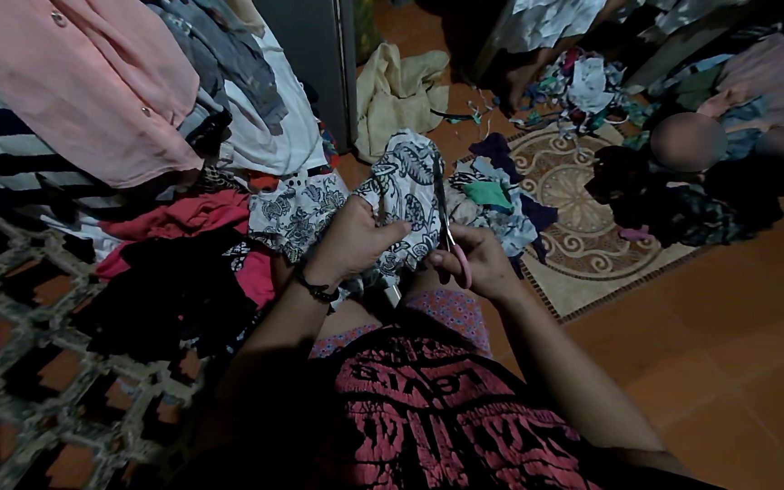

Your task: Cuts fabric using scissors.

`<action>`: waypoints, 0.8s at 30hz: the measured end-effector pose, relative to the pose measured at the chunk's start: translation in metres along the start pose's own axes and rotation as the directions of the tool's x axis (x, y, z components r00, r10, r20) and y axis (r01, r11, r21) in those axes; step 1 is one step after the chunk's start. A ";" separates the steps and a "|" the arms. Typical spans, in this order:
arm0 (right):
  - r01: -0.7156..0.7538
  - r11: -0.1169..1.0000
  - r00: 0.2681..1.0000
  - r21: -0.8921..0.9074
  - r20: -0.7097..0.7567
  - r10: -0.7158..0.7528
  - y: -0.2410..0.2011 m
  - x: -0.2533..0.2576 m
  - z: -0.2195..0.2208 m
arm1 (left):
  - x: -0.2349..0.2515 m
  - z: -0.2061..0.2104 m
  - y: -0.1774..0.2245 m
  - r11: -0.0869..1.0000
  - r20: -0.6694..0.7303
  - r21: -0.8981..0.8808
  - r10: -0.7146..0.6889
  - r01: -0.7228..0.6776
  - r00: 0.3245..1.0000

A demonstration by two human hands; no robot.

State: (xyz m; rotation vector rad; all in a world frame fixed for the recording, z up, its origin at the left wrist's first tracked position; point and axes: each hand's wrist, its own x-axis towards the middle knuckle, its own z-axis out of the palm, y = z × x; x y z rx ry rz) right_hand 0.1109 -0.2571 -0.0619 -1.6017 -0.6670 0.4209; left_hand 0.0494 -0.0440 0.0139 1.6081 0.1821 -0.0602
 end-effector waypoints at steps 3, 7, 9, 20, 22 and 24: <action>-0.011 0.999 1.000 -0.049 0.012 0.011 0.002 -0.002 0.000 | -0.003 -0.002 -0.001 0.997 0.001 -0.018 0.078 -0.078 0.997; -0.024 0.999 0.998 -0.029 0.052 0.026 0.005 -0.007 0.001 | 0.000 0.002 -0.003 0.969 -0.172 -0.200 0.110 -0.145 0.979; -0.024 1.000 0.997 0.007 0.070 0.024 0.006 -0.009 0.003 | 0.001 0.003 -0.003 0.969 -0.182 -0.198 0.108 -0.145 0.977; -0.005 0.994 0.997 0.113 0.078 -0.004 0.004 -0.008 0.006 | 0.004 0.004 -0.016 0.956 -0.089 -0.131 0.253 -0.263 0.963; -0.014 0.994 0.995 0.105 0.096 0.004 0.004 -0.007 0.006 | 0.004 0.003 -0.017 0.942 -0.101 -0.121 0.300 -0.311 0.948; -0.011 0.995 0.994 0.098 0.107 0.000 0.005 -0.007 0.007 | 0.004 0.002 -0.017 0.939 -0.094 -0.134 0.305 -0.316 0.948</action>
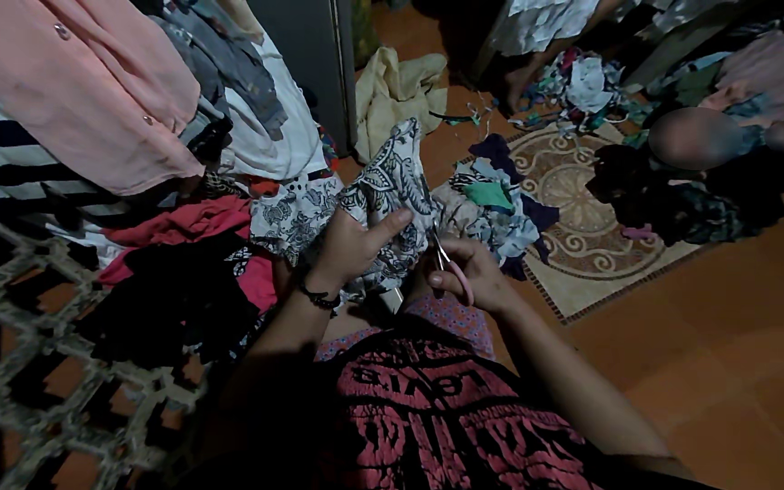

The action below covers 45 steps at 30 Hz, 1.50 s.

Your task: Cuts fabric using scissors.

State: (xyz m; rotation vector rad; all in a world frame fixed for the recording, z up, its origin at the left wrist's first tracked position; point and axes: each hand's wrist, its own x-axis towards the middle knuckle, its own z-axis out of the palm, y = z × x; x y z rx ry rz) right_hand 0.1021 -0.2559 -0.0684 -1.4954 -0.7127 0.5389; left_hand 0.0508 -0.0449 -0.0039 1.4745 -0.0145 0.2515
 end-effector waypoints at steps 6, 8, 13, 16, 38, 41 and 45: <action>-0.007 1.000 1.000 -0.013 -0.010 0.007 -0.005 0.004 0.001 | -0.001 -0.006 -0.002 0.999 0.041 0.024 0.021 -0.022 0.999; -0.005 1.000 1.000 -0.016 -0.011 0.005 -0.006 0.003 0.000 | -0.002 -0.007 -0.001 1.000 0.030 -0.011 0.012 -0.012 0.999; 0.046 0.999 0.999 -0.012 0.006 -0.046 -0.017 0.012 0.000 | 0.003 -0.011 0.007 0.999 0.025 -0.038 0.031 -0.030 0.999; 0.034 0.999 0.999 -0.021 0.001 -0.034 -0.026 0.016 0.000 | 0.005 -0.011 0.014 1.000 -0.008 -0.022 0.014 -0.014 1.000; 0.164 0.983 0.985 0.079 0.041 -0.167 -0.036 0.027 -0.001 | -0.001 -0.003 0.016 0.988 -0.122 -0.108 0.099 -0.113 0.988; 0.168 0.984 0.985 0.063 0.032 -0.171 -0.035 0.027 0.000 | -0.002 -0.005 0.016 0.988 -0.098 -0.096 0.112 -0.121 0.989; 0.142 0.989 0.989 0.044 0.036 -0.143 -0.035 0.026 0.000 | -0.002 -0.007 0.015 0.986 -0.064 -0.028 0.165 -0.167 0.984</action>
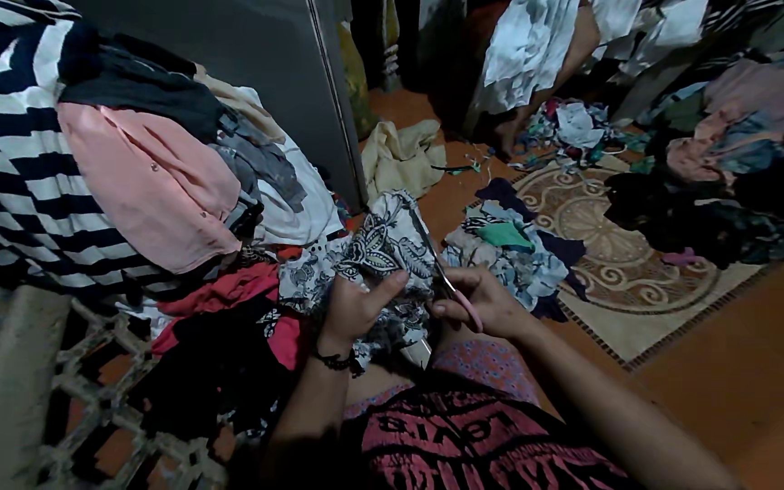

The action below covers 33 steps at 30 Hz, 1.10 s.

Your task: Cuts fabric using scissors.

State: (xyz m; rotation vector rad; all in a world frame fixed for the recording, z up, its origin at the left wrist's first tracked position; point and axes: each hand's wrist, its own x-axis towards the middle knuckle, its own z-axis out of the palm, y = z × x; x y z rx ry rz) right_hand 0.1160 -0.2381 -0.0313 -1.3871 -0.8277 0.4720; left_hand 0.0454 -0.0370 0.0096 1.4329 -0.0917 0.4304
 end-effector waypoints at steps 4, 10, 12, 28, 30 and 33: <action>-0.013 0.999 1.000 -0.038 0.005 0.014 0.004 -0.004 -0.002 | -0.001 -0.002 0.000 1.000 0.010 0.011 -0.009 0.009 1.000; 0.010 1.000 1.000 0.021 0.003 -0.011 -0.001 -0.005 -0.003 | -0.006 -0.003 0.001 0.999 0.067 0.030 -0.030 0.028 0.997; 0.012 1.000 1.000 0.007 0.001 -0.012 -0.002 -0.005 -0.004 | -0.007 -0.002 0.002 0.999 0.076 0.027 -0.033 0.031 0.997; 0.002 0.999 0.999 -0.052 0.044 0.000 0.006 -0.013 -0.005 | -0.002 -0.001 0.006 0.994 -0.058 -0.057 -0.093 0.090 0.994; 0.011 0.998 1.000 -0.069 0.026 -0.010 0.007 -0.011 -0.005 | -0.003 0.000 0.006 0.995 -0.049 -0.043 -0.088 0.086 0.995; -0.001 0.993 1.000 -0.118 -0.008 0.000 0.005 -0.009 -0.005 | -0.005 0.000 0.005 0.996 -0.041 -0.025 -0.082 0.081 0.996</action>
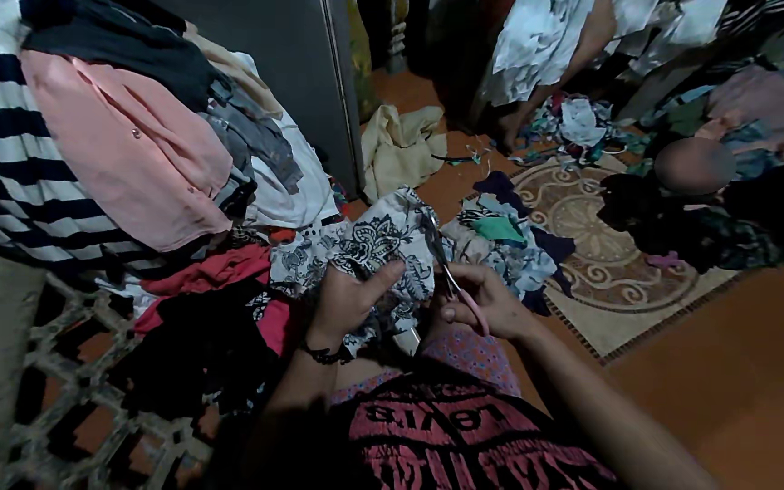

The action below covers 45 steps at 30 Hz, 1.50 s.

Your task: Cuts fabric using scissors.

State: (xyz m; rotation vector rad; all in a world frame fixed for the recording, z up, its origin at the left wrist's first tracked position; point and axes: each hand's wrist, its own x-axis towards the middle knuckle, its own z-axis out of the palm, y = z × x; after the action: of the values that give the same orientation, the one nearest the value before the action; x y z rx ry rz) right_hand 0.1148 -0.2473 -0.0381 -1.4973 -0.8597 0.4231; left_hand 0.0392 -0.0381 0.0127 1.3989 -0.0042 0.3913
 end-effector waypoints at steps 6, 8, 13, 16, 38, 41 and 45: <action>-0.027 0.999 1.000 -0.040 -0.002 0.027 0.000 0.002 0.000 | 0.002 -0.003 0.000 1.000 -0.006 0.017 0.007 -0.006 1.000; -0.048 0.997 0.999 -0.055 -0.003 0.048 0.000 0.001 0.000 | 0.002 -0.004 -0.001 1.000 -0.009 0.013 0.009 -0.009 1.000; -0.026 0.999 1.000 -0.034 0.012 0.026 0.005 -0.002 0.000 | 0.003 -0.003 -0.001 1.000 0.012 -0.005 0.012 -0.012 1.000; -0.002 1.000 1.000 0.000 0.017 0.002 0.005 -0.003 0.001 | 0.003 -0.001 -0.001 1.000 0.031 -0.011 0.014 -0.013 0.999; -0.034 0.999 0.999 -0.016 -0.006 0.034 0.008 -0.005 0.000 | 0.002 -0.001 -0.002 0.999 0.030 -0.041 -0.001 0.002 1.000; -0.034 0.999 0.999 0.006 0.003 0.034 0.007 -0.005 -0.002 | 0.002 -0.004 0.000 1.000 0.053 -0.007 -0.016 0.017 0.998; -0.082 0.996 0.997 -0.021 0.008 0.083 0.001 -0.004 -0.006 | 0.000 -0.006 0.007 0.995 0.089 0.077 -0.069 0.062 0.994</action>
State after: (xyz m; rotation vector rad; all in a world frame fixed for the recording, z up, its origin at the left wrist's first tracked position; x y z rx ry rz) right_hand 0.1165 -0.2548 -0.0389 -1.5549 -0.8137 0.4836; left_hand 0.0361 -0.0319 0.0181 1.4851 -0.0188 0.2753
